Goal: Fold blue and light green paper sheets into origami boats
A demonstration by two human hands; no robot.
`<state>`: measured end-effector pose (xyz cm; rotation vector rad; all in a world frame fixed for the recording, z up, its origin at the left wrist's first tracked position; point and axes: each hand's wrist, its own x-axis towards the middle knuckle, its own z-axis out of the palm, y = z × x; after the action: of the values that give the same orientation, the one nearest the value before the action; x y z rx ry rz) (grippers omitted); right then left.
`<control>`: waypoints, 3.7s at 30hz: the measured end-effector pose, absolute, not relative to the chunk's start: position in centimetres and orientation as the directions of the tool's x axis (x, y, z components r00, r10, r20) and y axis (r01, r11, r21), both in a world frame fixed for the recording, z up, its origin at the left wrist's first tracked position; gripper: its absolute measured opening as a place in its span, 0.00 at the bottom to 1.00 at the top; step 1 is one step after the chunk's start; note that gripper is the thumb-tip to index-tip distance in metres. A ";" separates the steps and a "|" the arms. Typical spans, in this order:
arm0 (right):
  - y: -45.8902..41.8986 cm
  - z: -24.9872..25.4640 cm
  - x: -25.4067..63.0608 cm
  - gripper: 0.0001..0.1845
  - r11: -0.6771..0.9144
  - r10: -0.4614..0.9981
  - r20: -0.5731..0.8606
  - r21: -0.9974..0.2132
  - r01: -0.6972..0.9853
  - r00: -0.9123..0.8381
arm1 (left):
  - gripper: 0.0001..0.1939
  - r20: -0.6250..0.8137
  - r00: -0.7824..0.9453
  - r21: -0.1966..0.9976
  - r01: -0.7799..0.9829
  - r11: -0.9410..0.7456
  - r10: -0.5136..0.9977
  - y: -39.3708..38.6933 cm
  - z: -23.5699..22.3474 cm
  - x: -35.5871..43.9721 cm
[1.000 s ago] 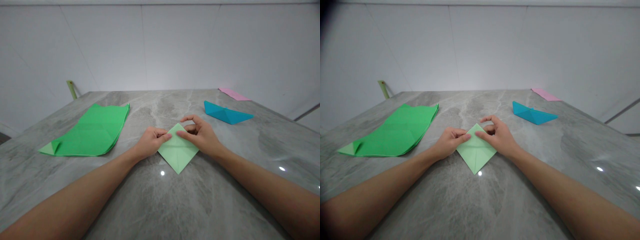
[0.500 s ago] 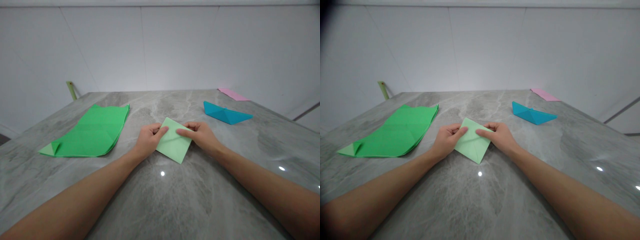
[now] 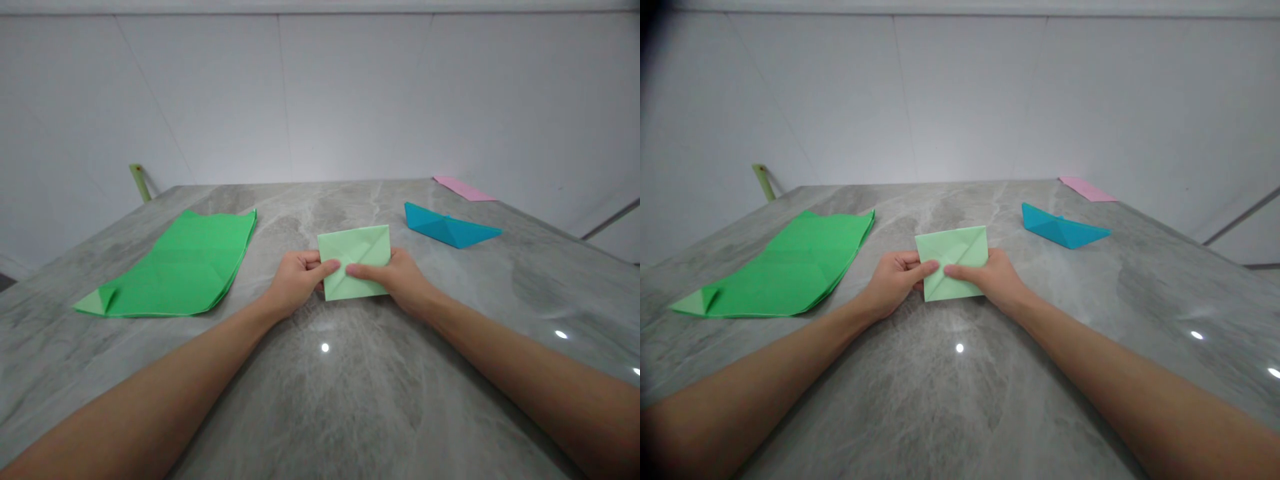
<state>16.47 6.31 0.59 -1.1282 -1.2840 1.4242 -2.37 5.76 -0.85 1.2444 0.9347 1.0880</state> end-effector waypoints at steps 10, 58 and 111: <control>6.5 0.4 16.5 0.19 -0.058 0.981 -0.048 -0.997 -0.046 -0.189 | 0.08 -0.039 0.391 0.997 0.074 0.011 0.920 5.6 -0.1 -2.4; 6.8 1.1 17.7 0.17 0.313 0.945 0.300 -0.945 0.094 -0.127 | 0.22 0.115 0.281 0.988 -0.130 -0.081 0.953 6.2 -1.6 -2.3; 6.3 0.5 17.2 0.08 0.515 0.853 0.496 -0.755 0.406 -0.160 | 0.19 0.129 0.312 0.992 -0.026 -0.127 0.941 6.1 -1.2 -2.5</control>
<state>17.17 6.26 0.54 -1.0579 -1.7684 0.5669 -2.50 6.14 -1.24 1.4332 0.9013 1.0625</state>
